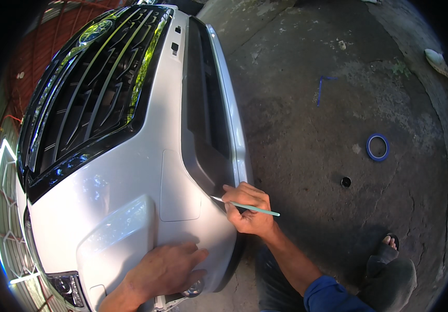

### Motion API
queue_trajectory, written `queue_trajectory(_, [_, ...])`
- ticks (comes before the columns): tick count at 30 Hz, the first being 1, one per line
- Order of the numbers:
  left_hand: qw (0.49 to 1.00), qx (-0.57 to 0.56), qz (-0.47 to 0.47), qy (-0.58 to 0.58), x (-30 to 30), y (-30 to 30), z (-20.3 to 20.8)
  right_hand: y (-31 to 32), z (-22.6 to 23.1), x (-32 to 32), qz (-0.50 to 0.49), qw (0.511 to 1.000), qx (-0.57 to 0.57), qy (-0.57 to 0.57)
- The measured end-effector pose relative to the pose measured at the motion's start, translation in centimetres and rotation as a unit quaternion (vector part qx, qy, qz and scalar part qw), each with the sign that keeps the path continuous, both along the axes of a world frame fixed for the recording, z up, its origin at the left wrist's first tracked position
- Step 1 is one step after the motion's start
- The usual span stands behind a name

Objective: The person mixes dark paint in a small container with a stick, then uses a fine brush to apply the paint to a small area on the front bumper of a white car. The person repeatedly dips the brush into the paint and carefully applies it to the same spot.

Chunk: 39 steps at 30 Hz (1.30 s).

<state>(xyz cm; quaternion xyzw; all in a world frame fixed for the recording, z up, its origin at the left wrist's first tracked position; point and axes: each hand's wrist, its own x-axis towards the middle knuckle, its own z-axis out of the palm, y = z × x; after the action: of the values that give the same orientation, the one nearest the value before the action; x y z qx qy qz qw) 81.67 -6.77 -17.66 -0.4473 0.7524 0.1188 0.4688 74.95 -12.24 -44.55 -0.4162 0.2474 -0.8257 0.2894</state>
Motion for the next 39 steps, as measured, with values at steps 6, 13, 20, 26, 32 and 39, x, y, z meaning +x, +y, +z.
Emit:
queue_trajectory(6, [1.0,-0.002,-0.003,0.014,0.18,0.03,-0.05,-0.06,-0.11,0.09,0.0,1.0,-0.005,0.0])
queue_trajectory(13, [1.0,0.001,-0.002,0.008,0.18,0.0,-0.06,-0.11,-0.08,0.06,-0.002,1.0,-0.009,0.0])
queue_trajectory(20, [1.0,-0.001,-0.001,0.015,0.21,0.0,-0.06,-0.1,-0.04,0.01,0.0,1.0,-0.007,-0.002])
queue_trajectory(26, [1.0,-0.003,-0.008,0.018,0.3,0.03,-0.05,0.03,-0.01,0.04,0.005,1.0,-0.005,-0.012])
queue_trajectory(32, [1.0,0.0,-0.003,0.015,0.26,0.0,-0.03,0.1,-0.08,0.14,0.005,1.0,0.005,-0.007])
queue_trajectory(39, [1.0,0.002,0.003,0.005,0.11,-0.02,-0.02,-0.01,-0.07,0.05,0.002,1.0,-0.005,-0.002])
